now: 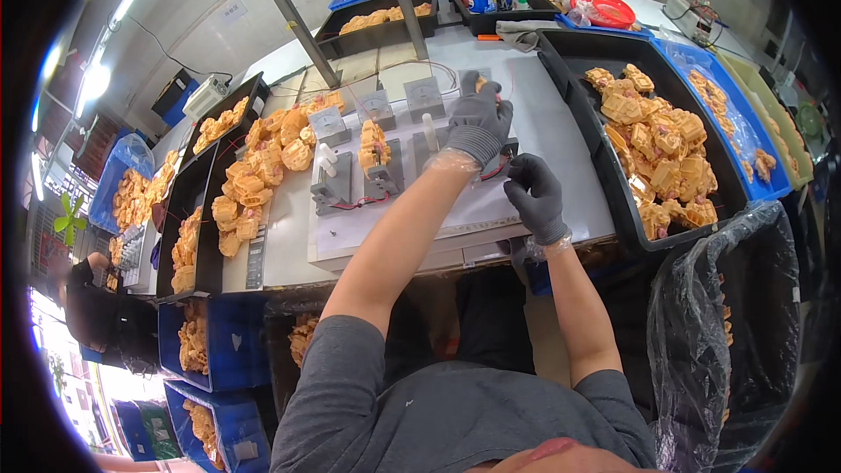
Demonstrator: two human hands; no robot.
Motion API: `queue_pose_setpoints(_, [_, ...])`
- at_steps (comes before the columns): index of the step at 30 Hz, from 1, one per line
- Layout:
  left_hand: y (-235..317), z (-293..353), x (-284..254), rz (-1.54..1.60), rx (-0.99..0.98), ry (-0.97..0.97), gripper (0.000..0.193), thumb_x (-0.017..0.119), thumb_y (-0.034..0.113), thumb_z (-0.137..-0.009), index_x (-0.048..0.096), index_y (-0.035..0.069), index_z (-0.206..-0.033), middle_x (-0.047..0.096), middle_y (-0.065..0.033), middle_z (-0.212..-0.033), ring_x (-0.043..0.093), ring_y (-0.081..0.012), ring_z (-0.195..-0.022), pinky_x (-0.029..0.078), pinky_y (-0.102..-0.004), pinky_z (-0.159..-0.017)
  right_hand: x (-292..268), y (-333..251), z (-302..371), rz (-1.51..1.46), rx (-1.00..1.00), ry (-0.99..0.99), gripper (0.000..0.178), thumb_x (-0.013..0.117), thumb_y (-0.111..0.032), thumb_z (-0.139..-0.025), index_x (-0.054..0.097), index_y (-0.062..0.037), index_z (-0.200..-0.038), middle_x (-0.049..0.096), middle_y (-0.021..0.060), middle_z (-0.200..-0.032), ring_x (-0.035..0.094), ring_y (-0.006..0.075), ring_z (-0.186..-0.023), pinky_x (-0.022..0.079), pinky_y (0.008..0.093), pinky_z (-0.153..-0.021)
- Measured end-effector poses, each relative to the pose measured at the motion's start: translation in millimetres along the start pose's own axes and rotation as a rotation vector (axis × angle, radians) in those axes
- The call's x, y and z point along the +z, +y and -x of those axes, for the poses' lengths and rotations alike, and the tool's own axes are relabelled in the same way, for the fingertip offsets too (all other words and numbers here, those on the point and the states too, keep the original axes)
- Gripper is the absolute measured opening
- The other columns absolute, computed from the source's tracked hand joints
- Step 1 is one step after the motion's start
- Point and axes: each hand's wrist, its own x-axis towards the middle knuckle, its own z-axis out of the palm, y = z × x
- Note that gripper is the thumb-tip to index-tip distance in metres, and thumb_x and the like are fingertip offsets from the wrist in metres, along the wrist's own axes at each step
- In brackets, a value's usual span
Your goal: Assemble toy tank parts by placing them into an assembly jig.
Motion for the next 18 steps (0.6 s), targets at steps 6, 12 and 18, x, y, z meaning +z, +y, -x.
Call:
queue_pose_setpoints(6, [6.0, 6.9, 2.1, -0.218, -0.067, -0.233, 0.052, 0.048, 0.041, -0.086, 0.048, 0.004, -0.123, 0.026, -0.0250, -0.140, 0.049, -0.0426, -0.113, 0.040, -0.0435, -0.095, 0.3, 2.4, -2.1, 0.005, -0.010, -0.018, 0.030, 0.061, 0.000, -0.074, 0.056, -0.0008, -0.103, 0.057, -0.0015, -0.082, 0.050, 0.0036, -0.069, 0.042, 0.0182, -0.062])
queue_pose_setpoints(12, [3.8, 1.0, -9.8, -0.110, -0.157, -0.460, 0.067, 0.039, 0.052, -0.089, 0.037, 0.003, -0.133, 0.012, -0.0252, -0.147, 0.036, -0.0429, -0.126, 0.032, -0.0451, -0.104, 3.0, 5.4, -7.3, 0.010, -0.013, -0.022, 0.029, 0.062, 0.000, -0.074, 0.055, -0.0008, -0.102, 0.057, -0.0013, -0.082, 0.050, 0.0043, -0.069, 0.043, 0.0186, -0.063])
queue_pose_setpoints(18, [29.1, 48.9, -38.9, -0.022, 0.096, -0.046, 0.055, 0.049, 0.038, -0.087, 0.039, 0.006, -0.130, 0.025, -0.0257, -0.141, 0.037, -0.0449, -0.122, 0.038, -0.0471, -0.095, 1.0, -0.9, 0.8, 0.223, -0.065, -0.011, 0.033, 0.067, -0.002, -0.072, 0.055, -0.0022, -0.102, 0.058, 0.0030, -0.093, 0.055, 0.0102, -0.081, 0.046, 0.0246, -0.071])
